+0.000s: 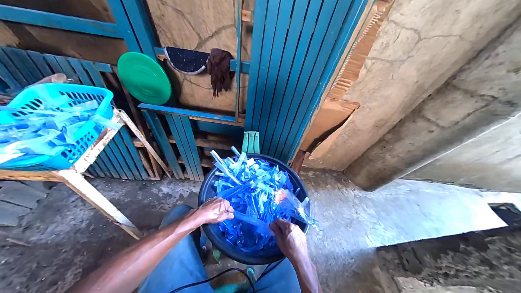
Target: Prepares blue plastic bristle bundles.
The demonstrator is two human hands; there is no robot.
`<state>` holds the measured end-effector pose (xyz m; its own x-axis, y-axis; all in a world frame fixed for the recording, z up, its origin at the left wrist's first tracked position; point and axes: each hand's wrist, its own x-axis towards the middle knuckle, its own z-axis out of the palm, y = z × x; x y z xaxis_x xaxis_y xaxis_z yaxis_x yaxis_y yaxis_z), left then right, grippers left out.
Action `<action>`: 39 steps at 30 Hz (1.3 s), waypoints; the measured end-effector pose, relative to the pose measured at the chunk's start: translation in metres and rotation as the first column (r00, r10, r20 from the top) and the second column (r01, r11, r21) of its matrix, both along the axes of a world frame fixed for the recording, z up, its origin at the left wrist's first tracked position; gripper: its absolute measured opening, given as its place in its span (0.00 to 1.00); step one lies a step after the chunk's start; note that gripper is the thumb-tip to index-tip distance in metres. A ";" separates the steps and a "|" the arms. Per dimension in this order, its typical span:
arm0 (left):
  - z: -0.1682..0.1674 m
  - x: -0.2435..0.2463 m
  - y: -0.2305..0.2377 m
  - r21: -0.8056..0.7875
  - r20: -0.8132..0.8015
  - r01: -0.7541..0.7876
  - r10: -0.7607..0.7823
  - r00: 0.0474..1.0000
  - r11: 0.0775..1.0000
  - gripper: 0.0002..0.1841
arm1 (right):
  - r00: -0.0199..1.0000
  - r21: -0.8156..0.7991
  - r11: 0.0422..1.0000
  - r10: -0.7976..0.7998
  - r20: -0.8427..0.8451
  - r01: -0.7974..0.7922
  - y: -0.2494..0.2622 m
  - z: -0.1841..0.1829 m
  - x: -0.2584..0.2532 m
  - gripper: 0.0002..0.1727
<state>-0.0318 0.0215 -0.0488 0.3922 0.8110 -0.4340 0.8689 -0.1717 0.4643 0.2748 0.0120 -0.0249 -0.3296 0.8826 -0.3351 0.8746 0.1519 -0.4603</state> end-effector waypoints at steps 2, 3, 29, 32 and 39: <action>0.001 0.001 -0.002 0.009 0.011 -0.041 0.041 0.999 0.999 0.20 | 1.000 0.043 0.999 -0.005 -0.006 0.006 -0.001 -0.003 0.000 0.19; 0.000 0.002 -0.003 0.022 0.019 -0.062 0.062 0.998 0.998 0.20 | 1.000 0.057 0.998 -0.015 -0.027 0.016 -0.001 -0.005 0.001 0.19; 0.036 0.084 -0.038 -0.547 0.577 -0.428 0.695 0.430 0.719 0.11 | 0.765 0.047 0.996 -0.026 -0.644 0.074 -0.082 -0.020 0.003 0.15; 0.029 0.074 -0.041 -0.229 0.464 -0.421 0.479 0.745 0.877 0.15 | 0.436 -0.076 0.991 -0.118 -0.892 0.111 -0.084 -0.024 0.000 0.13; 0.055 0.078 -0.059 0.007 0.145 -0.066 0.064 0.987 0.998 0.20 | -0.340 -0.337 0.938 -0.344 -0.876 -0.081 -0.073 -0.020 -0.028 0.12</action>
<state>0.0461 -0.0378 0.0062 0.3967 0.8415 -0.3668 0.8021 -0.1235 0.5843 0.2465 -0.0611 -0.0454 -0.2734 0.9559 0.1072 -0.7406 -0.1381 -0.6576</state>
